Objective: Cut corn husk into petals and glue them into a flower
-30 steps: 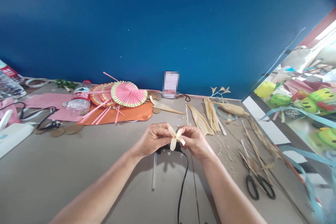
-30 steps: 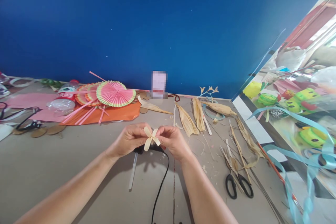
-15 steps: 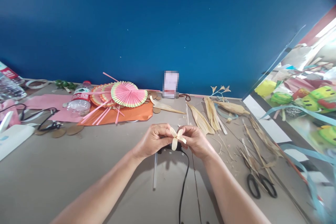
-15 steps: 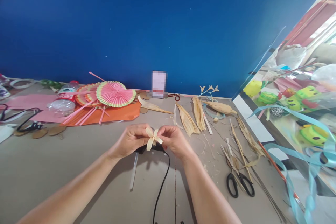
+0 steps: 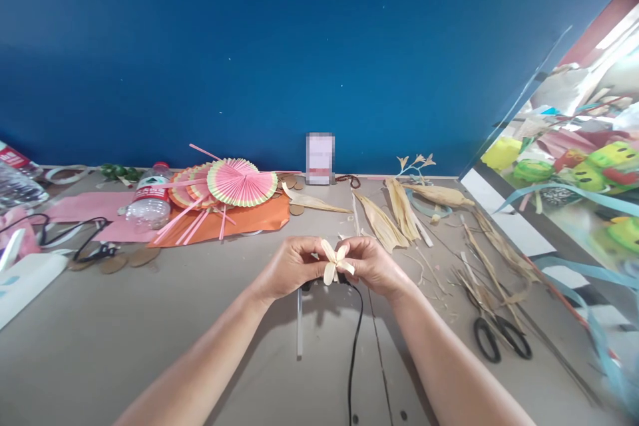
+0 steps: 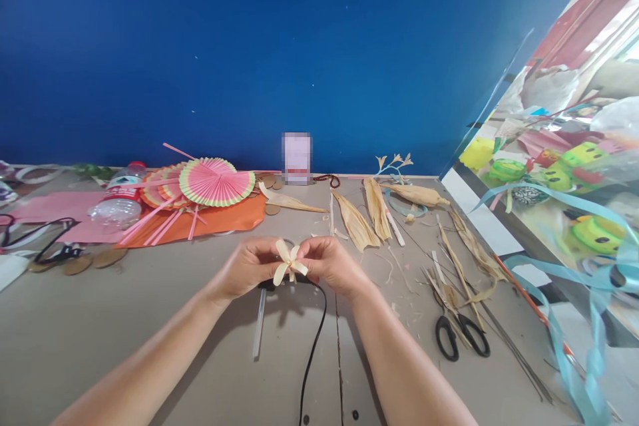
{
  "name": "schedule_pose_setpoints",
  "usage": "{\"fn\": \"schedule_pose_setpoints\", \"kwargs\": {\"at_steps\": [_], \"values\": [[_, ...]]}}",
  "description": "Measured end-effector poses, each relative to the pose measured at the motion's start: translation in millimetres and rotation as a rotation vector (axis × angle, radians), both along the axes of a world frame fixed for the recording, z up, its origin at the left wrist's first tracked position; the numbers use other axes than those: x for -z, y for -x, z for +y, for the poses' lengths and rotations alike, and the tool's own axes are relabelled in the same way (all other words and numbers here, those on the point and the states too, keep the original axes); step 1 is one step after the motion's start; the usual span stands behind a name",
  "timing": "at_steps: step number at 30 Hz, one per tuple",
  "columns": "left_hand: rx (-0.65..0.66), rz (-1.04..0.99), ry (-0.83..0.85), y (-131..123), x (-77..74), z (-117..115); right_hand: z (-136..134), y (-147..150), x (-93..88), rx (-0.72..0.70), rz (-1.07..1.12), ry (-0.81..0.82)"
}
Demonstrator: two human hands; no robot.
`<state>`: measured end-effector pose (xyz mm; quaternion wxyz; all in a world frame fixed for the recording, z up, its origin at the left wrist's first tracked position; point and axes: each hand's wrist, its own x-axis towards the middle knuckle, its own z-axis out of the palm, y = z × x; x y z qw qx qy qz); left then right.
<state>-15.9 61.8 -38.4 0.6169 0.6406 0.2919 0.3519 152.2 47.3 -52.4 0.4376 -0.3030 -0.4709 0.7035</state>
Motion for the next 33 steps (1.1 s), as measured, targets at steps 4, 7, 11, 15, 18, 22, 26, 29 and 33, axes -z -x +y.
{"fn": "schedule_pose_setpoints", "kwargs": {"at_steps": [4, 7, 11, 15, 18, 22, 26, 29, 33], "values": [[-0.013, 0.005, -0.116, -0.6, -2.9, 0.1, 1.2, 0.8, -0.6, 0.007, 0.042, 0.038], [0.016, 0.039, -0.176, 0.0, -6.5, 0.0, 2.8, 0.4, -0.1, 0.025, 0.062, 0.067], [0.021, 0.084, -0.262, 2.2, -7.0, 1.0, 3.1, -0.6, -0.7, 0.002, 0.077, 0.070], [0.024, 0.046, -0.297, 3.6, -4.0, 2.7, 1.3, -0.4, -1.7, -0.055, 0.086, 0.065], [0.019, 0.012, -0.252, 3.2, -3.2, 2.4, 0.3, -0.2, -1.5, -0.074, 0.067, 0.063], [0.013, 0.004, -0.172, 1.5, -2.7, 0.7, 0.5, -0.6, -1.4, -0.086, 0.054, 0.068], [0.008, 0.027, -0.066, 0.2, -1.7, -0.3, 1.4, -1.2, -1.3, -0.079, 0.072, 0.077], [0.014, 0.049, -0.103, -0.1, -1.5, -0.2, 1.9, -0.9, -0.5, -0.079, 0.070, 0.087], [-0.007, 0.017, -0.141, -0.1, -0.7, 1.4, 2.4, 2.1, 0.5, -0.037, 0.102, 0.109]]}}
